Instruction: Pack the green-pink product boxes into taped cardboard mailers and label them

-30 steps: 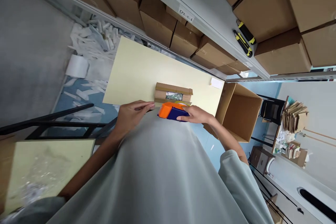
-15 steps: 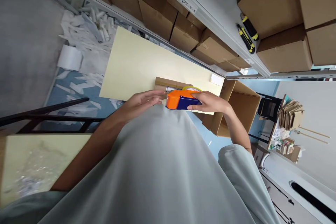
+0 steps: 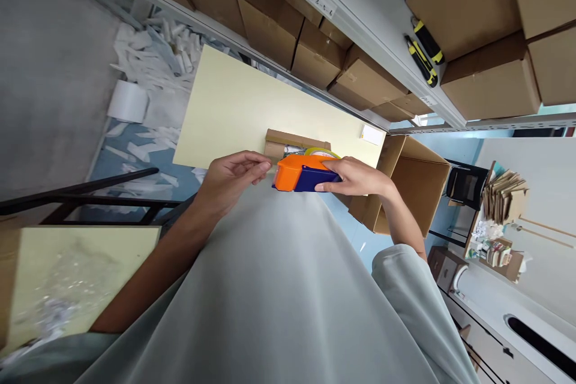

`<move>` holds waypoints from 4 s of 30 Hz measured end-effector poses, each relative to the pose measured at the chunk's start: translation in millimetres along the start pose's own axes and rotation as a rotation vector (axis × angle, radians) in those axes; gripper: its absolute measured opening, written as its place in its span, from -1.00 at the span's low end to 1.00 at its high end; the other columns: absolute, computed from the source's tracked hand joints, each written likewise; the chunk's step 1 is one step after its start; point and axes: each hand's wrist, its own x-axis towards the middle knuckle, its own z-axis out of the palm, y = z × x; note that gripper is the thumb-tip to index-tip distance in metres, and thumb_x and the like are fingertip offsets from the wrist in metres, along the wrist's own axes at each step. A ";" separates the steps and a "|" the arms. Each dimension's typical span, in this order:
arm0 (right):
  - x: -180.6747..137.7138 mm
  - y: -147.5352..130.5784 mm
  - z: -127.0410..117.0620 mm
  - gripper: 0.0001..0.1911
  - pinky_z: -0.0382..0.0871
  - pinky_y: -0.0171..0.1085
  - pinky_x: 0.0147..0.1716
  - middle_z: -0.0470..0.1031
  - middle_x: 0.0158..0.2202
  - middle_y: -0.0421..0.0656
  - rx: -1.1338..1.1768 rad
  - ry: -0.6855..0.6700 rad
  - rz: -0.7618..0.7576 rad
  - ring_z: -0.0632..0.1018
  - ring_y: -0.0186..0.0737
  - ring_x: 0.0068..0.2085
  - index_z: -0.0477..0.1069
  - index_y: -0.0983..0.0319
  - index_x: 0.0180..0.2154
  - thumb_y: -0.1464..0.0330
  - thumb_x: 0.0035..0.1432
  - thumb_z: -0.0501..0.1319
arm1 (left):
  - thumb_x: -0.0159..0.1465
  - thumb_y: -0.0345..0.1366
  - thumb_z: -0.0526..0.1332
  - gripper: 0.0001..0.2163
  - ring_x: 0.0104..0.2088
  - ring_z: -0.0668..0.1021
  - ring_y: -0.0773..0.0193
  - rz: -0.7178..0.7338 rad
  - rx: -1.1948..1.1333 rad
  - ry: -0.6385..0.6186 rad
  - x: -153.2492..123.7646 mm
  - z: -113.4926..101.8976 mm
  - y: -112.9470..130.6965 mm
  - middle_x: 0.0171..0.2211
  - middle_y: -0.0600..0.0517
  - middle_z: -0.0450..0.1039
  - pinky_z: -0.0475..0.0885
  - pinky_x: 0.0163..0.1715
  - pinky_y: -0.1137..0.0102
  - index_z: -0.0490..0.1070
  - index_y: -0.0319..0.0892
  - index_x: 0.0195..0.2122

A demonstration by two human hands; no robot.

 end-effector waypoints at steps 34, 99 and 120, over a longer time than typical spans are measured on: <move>52.0 86.6 -11.8 -0.41 0.62 -0.33 -0.34 0.74 -0.35 -0.11 0.512 -0.141 0.196 0.73 -0.23 -0.32 0.63 0.27 -0.22 -0.14 0.22 0.57 | 0.28 -0.36 0.55 -0.81 -0.39 0.57 0.37 -0.368 -0.756 0.260 77.4 -27.2 -107.4 -0.42 0.14 0.50 0.64 0.33 0.01 0.54 -0.13 -0.28; 77.1 143.4 23.4 -0.37 0.62 -0.24 -0.26 0.77 -0.36 -0.10 0.606 -0.236 0.071 0.73 -0.17 -0.35 0.67 0.26 -0.23 -0.18 0.10 0.62 | -0.06 -0.21 0.61 -0.72 -0.38 0.58 0.24 -0.127 0.101 0.567 115.5 11.9 -133.9 -0.44 0.03 0.60 0.63 -0.21 0.27 0.60 -0.17 -0.39; -17.2 261.5 3.6 -0.22 0.57 -0.24 -0.22 0.79 -0.30 -0.05 0.588 -0.368 0.260 0.74 -0.16 -0.30 0.72 0.33 -0.25 -0.29 -0.02 0.61 | 0.09 -0.47 0.56 -0.83 -0.40 0.52 0.34 -0.203 0.165 0.614 115.5 25.8 -117.4 -0.48 0.14 0.56 0.63 -0.13 0.26 0.62 -0.24 -0.35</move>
